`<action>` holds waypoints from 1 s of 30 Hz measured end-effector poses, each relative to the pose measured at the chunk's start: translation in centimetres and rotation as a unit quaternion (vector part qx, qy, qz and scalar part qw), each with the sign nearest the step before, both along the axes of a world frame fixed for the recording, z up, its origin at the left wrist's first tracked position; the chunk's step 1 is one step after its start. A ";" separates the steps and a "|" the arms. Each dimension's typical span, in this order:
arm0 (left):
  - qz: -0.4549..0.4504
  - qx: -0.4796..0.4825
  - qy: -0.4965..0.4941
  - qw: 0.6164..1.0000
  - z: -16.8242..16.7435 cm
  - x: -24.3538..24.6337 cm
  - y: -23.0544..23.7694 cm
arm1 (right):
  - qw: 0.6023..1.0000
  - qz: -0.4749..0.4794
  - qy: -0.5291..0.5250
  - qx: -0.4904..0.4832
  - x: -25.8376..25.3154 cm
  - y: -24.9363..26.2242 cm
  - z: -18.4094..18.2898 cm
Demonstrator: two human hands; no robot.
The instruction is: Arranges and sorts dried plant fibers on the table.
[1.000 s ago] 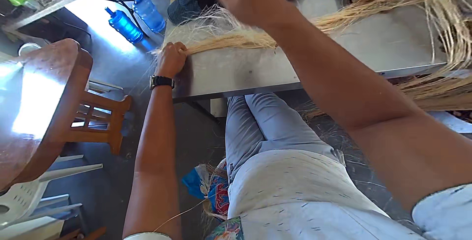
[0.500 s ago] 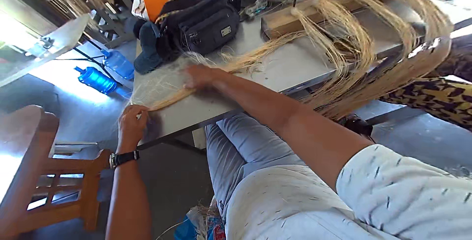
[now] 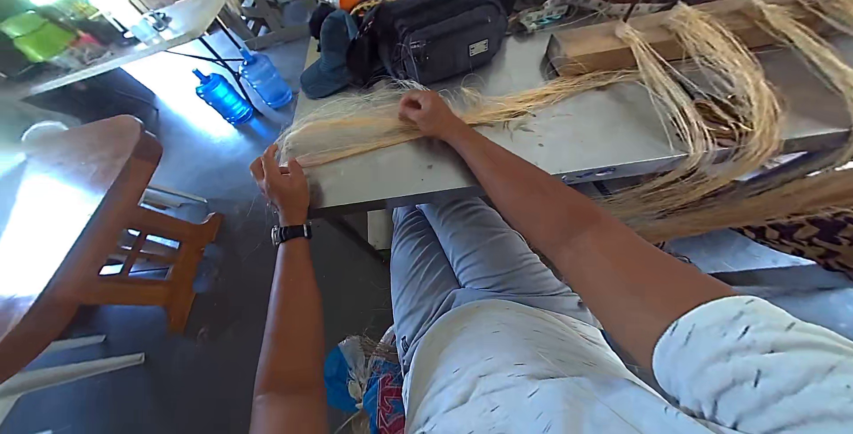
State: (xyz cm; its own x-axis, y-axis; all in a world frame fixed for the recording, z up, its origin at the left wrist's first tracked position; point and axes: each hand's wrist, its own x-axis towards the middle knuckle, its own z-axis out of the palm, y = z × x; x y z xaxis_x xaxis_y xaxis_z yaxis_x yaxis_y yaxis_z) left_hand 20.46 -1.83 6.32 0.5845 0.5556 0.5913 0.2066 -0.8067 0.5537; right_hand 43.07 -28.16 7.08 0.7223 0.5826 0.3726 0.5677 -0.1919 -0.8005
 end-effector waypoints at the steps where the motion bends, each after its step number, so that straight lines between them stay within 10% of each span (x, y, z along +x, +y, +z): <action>1: 0.015 -0.005 -0.005 1.000 0.0 -0.1 0.0 | 1.000 -0.001 0.020 0.017 0.0 -0.1 0.1; 12: 0.096 -0.087 -0.099 0.987 0.3 0.1 1.3 | 0.995 0.015 0.079 0.066 0.5 -0.1 -0.2; 23: -0.185 0.053 0.105 0.976 1.7 4.3 -3.9 | 0.993 0.000 0.091 0.071 1.5 0.1 -0.5; 30: -0.130 0.024 0.174 0.976 1.0 5.9 -5.5 | 0.994 0.005 0.094 0.058 1.5 -0.1 -0.4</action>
State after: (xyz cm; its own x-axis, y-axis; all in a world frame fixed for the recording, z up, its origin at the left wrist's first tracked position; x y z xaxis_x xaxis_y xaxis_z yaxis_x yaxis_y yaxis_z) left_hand 26.33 -7.37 7.29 0.8719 0.3393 0.3532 0.1613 -0.8798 0.4472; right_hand 44.54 -28.30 6.65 0.7806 0.5504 0.2960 0.4067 -0.0877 -0.9093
